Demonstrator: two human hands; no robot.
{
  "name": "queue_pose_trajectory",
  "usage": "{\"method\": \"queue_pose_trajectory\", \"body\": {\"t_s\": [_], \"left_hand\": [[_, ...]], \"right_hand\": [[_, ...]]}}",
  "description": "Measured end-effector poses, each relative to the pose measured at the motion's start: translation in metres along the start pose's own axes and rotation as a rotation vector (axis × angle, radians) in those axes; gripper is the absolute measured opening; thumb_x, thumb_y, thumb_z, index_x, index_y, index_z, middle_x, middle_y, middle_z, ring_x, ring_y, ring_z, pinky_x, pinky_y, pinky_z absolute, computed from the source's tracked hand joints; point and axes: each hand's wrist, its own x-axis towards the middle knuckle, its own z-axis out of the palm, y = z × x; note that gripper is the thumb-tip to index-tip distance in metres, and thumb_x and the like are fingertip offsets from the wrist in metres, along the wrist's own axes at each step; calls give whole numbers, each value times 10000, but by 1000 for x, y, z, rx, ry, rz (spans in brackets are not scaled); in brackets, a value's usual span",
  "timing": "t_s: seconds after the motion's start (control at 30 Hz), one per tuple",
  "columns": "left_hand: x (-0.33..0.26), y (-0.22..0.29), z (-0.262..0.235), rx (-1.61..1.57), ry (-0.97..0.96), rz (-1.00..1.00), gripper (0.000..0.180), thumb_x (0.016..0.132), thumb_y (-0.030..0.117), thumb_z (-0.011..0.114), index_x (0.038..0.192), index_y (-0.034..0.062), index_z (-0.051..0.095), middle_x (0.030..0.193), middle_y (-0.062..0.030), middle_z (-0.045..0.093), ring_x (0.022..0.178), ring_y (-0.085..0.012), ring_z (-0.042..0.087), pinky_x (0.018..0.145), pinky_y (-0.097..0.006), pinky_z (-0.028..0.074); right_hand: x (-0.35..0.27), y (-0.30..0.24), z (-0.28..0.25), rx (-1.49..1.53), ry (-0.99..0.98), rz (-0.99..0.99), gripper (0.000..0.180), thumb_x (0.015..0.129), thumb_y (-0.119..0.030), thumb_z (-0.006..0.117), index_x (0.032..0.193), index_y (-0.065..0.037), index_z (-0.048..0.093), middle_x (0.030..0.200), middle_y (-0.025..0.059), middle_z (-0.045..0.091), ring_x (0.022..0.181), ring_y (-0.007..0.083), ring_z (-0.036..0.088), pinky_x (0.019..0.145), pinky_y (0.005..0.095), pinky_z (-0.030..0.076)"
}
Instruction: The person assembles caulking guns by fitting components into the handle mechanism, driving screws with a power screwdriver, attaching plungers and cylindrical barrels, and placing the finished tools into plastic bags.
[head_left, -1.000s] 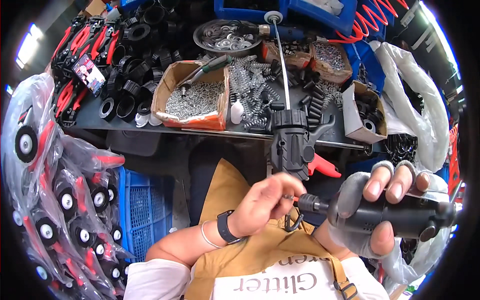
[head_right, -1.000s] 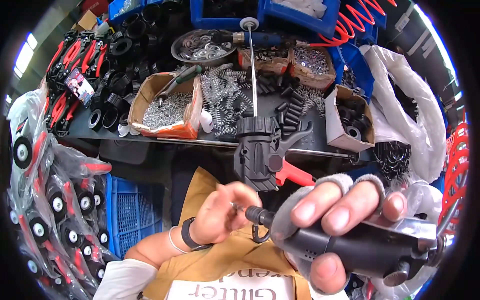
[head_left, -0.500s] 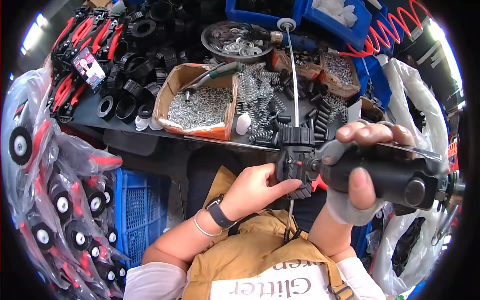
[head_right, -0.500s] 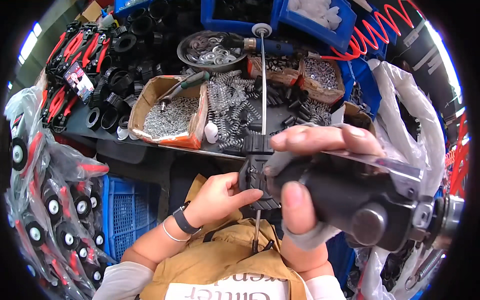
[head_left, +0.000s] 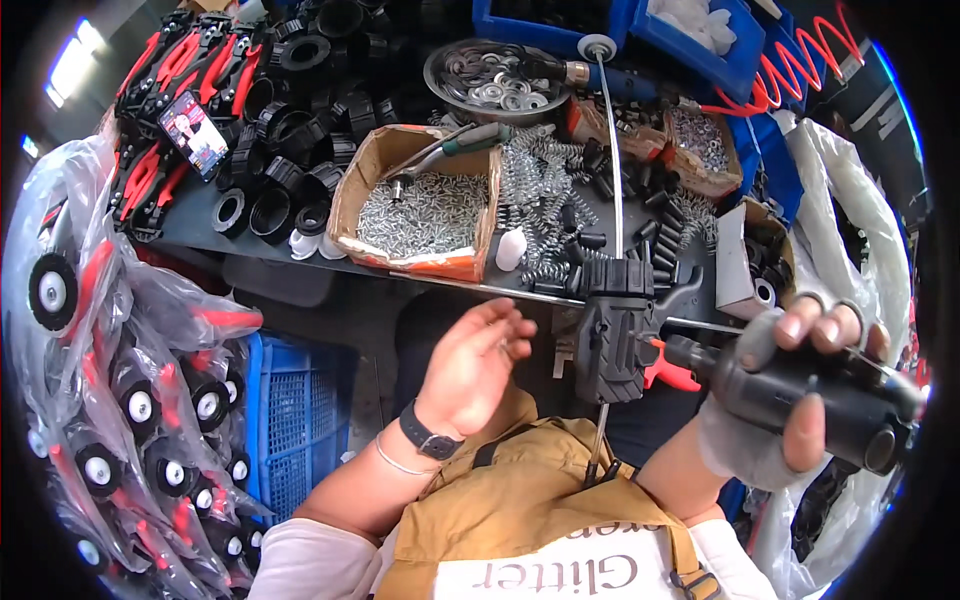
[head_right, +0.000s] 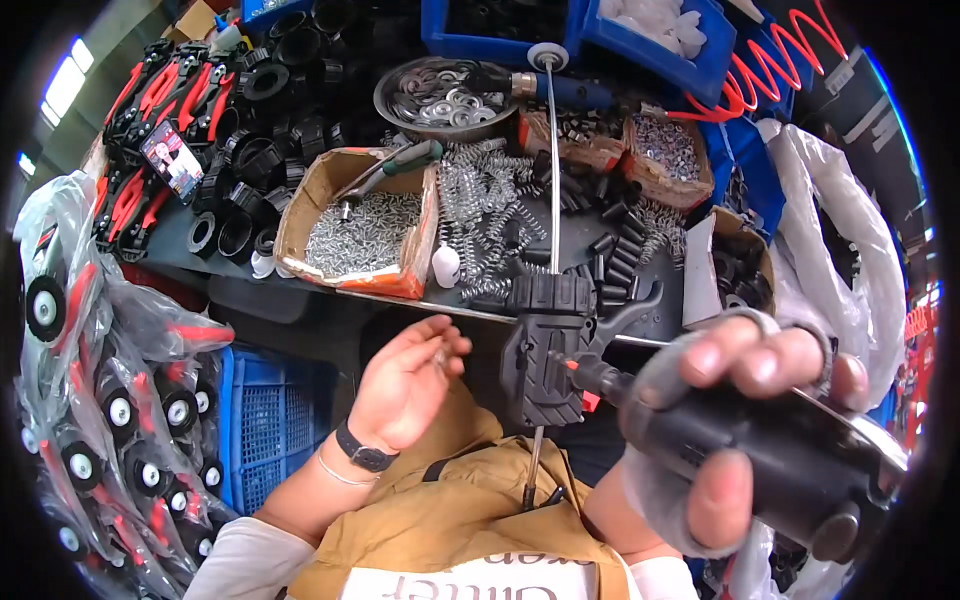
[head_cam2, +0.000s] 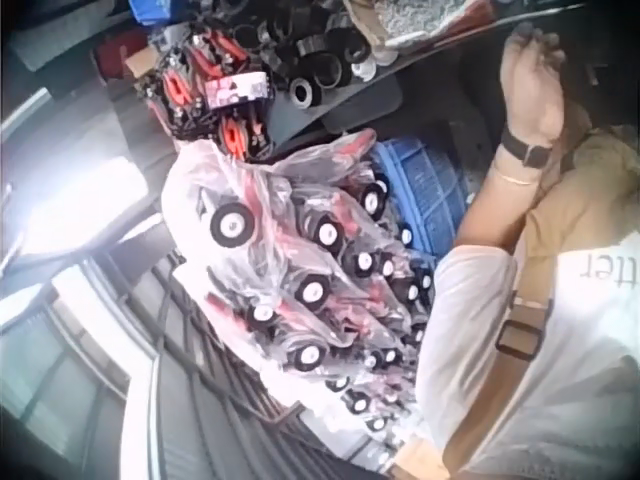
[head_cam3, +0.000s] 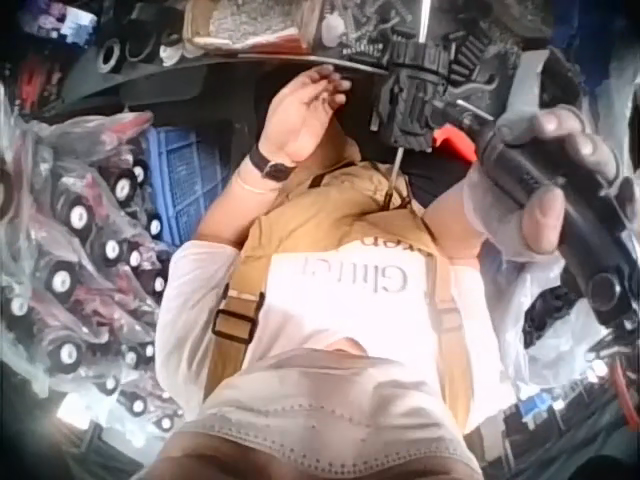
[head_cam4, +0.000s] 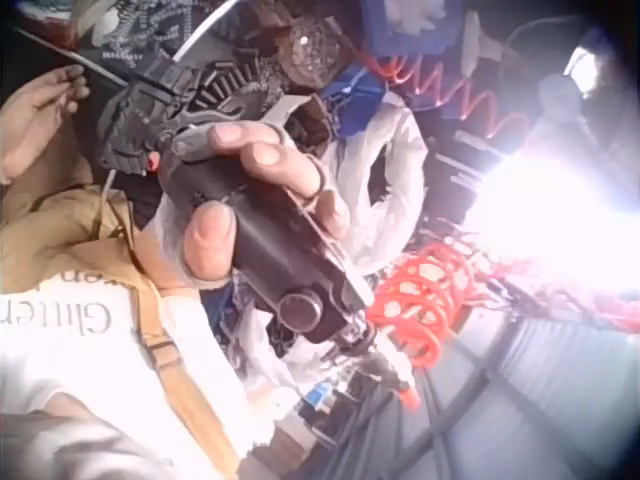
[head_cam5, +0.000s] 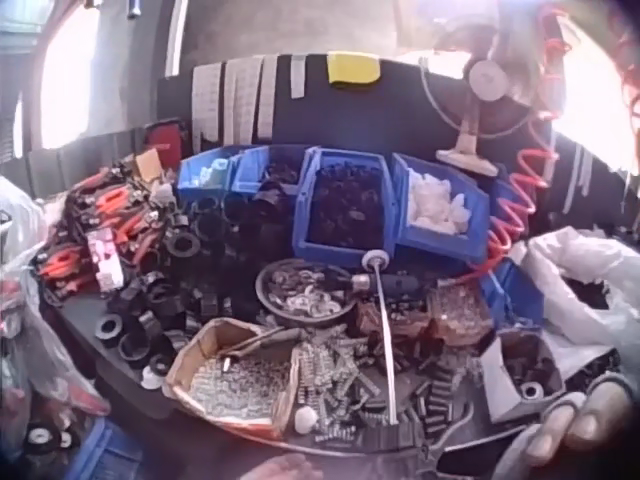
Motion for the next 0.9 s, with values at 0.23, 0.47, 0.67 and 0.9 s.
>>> {"method": "queue_pose_trajectory", "body": {"t_s": [0.23,0.47,0.67,0.9], "left_hand": [[-35,6,16,93,-381,-101,276,1040,194,524,1220,-14,553,1018,-152,696,879,-230,720,662,-284,599],[-56,-10,29,74,-323,-193,246,1031,233,560,1141,20,612,927,-75,668,678,-108,603,481,-189,424],[-66,-25,39,6,-390,-292,197,1048,226,525,1054,36,574,901,-75,671,703,-100,581,475,-175,367],[-73,-32,44,93,-401,-255,237,1042,276,535,1014,45,577,780,-12,588,627,-76,486,491,-190,304]], "right_hand": [[-15,-24,11,67,-11,106,624,828,-102,692,1382,-44,411,1132,121,453,1005,253,492,694,304,486],[-23,-45,17,-47,7,54,631,818,-122,731,1356,-59,408,1100,108,461,931,220,505,618,271,479],[-25,-50,15,43,-115,-30,675,819,-110,770,1346,-42,353,1079,94,462,907,217,538,580,290,540],[-29,-46,29,-78,7,-95,669,803,-108,784,1321,-48,364,1036,91,487,844,229,568,620,299,562]]}}
